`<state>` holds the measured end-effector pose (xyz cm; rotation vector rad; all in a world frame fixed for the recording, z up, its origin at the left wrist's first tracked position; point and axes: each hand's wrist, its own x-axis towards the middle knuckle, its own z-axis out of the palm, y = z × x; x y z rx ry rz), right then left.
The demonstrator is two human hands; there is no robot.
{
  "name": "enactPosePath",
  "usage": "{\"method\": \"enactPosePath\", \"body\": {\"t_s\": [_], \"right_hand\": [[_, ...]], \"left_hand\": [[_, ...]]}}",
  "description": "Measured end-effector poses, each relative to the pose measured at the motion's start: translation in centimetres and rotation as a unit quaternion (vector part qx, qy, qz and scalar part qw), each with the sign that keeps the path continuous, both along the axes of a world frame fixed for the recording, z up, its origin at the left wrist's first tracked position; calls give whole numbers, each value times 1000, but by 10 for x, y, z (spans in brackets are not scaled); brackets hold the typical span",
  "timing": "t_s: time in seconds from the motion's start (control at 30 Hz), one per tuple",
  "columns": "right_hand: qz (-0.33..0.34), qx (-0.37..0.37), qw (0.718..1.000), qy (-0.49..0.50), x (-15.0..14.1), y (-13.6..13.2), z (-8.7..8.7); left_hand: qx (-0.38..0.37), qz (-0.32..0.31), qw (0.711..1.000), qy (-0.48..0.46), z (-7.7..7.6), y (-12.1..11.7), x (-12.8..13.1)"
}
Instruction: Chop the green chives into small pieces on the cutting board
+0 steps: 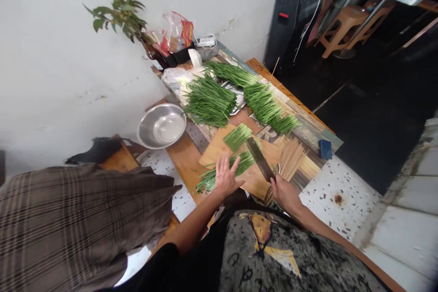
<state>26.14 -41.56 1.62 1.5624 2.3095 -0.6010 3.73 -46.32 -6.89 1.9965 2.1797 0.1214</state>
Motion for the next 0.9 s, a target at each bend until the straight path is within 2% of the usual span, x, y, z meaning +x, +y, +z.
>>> {"method": "enactPosePath", "body": {"t_s": [0.1,0.2,0.3,0.4,0.5,0.67,0.9], "right_hand": [[57,-24,998,16,-14,-4,-2],[112,-48,992,32,-29,-9,-7],[137,-68,987,43,-42,-13,-13],[130,-83,987,41,-53,-16,-17],[116,-91,989,34,-60,-18,-20],[105,-106,989,25,-67,-19,-21],[103,-124,987,0,-76,-21,-22]], "left_hand": [[-26,91,995,20,-13,-33,-26],[-28,99,995,15,-26,-43,-41],[-24,69,997,22,-29,-38,-44],[-49,50,997,41,-24,-32,-41],[-71,65,994,59,-20,-29,-32],[-58,92,991,74,-21,-25,-19],[-66,65,992,83,-21,-24,-20]]}}
